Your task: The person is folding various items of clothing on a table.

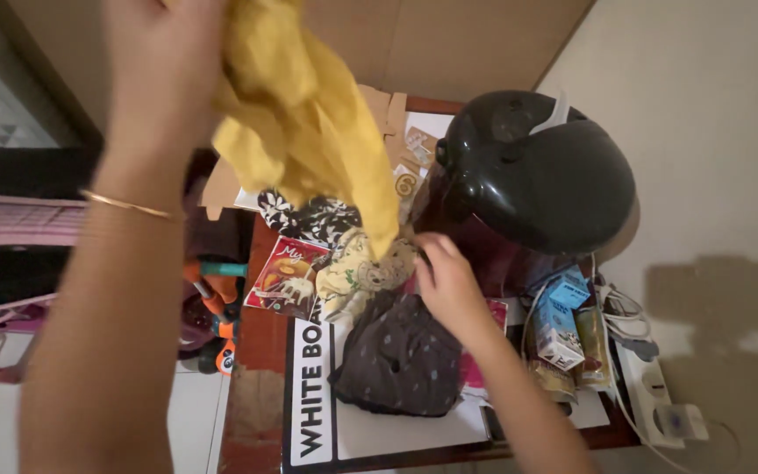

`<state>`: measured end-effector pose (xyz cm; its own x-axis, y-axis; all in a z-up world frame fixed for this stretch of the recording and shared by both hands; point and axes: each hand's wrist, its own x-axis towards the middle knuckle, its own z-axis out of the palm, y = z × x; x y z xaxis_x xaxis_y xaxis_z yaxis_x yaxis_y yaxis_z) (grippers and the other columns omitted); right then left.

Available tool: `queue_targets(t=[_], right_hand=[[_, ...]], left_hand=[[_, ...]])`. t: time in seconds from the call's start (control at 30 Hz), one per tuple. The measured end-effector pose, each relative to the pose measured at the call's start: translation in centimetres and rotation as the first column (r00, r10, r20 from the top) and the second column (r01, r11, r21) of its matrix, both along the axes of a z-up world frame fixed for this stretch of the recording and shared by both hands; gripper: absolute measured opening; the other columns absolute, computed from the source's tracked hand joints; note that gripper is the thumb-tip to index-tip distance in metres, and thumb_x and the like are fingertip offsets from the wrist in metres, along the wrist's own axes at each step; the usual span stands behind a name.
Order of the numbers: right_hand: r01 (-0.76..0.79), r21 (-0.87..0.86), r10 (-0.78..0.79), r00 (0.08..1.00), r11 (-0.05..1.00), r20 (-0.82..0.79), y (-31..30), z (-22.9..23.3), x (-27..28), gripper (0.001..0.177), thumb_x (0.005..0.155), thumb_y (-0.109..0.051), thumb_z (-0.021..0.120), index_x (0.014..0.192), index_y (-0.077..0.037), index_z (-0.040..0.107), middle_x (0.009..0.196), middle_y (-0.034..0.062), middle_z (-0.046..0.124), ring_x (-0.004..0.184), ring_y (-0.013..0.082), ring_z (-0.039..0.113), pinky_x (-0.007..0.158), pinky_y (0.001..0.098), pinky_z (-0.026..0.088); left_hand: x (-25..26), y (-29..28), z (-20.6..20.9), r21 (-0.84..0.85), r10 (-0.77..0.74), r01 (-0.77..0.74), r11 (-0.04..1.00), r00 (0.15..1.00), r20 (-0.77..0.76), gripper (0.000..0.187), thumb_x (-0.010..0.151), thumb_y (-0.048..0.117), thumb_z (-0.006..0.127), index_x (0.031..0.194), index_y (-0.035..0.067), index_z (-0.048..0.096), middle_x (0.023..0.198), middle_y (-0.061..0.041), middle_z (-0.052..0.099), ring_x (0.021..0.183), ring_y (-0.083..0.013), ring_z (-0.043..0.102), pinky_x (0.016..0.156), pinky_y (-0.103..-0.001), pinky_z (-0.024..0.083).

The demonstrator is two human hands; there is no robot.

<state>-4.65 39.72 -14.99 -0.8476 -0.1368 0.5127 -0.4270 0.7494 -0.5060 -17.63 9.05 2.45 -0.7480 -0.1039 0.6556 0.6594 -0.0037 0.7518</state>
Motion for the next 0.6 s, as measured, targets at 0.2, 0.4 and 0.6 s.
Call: queue_targets(t=[0.2,0.4,0.6], right_hand=[[-0.109,0.015,0.105,0.977,0.994,0.186,-2.2,-5.6,-9.9,0.028,0.092,-0.015,0.069,0.116,-0.002,0.062,0.109,0.0229,0.068,0.109,0.0427,0.065,0.093,0.0435,0.053],[0.111,0.493,0.159,0.866,0.863,-0.474,-8.8,-4.4,-16.3,0.075,0.047,-0.051,0.084,0.113,-0.018,0.071,0.109,0.0207,0.075,0.097,0.0448,0.068,0.070,0.0559,0.050],[0.001,-0.291,0.034,0.993,0.957,0.117,-6.3,-6.4,-22.4,0.028,0.099,-0.020,0.052,0.119,-0.006,0.067,0.112,0.0198,0.075,0.103,0.0285,0.073,0.093,0.0436,0.057]], left_hand=[[-9.6,-8.3,-4.0,-0.421,0.464,-0.636,0.647,0.766,-0.445,0.022,0.109,0.012,0.058,0.089,0.002,0.060,0.076,-0.003,0.057,0.067,-0.0128,0.054,0.067,-0.032,0.045],[-2.3,-4.4,0.8,-0.119,0.381,-0.430,0.895,0.875,-0.298,0.036,0.116,0.008,0.069,0.091,-0.006,0.046,0.081,-0.003,0.045,0.071,-0.0138,0.041,0.060,-0.033,0.031],[-0.4,-5.0,0.7,0.036,0.243,-0.247,0.968,0.904,-0.351,0.015,0.106,0.000,0.058,0.119,-0.005,0.053,0.101,-0.004,0.057,0.092,-0.0126,0.053,0.082,-0.028,0.047]])
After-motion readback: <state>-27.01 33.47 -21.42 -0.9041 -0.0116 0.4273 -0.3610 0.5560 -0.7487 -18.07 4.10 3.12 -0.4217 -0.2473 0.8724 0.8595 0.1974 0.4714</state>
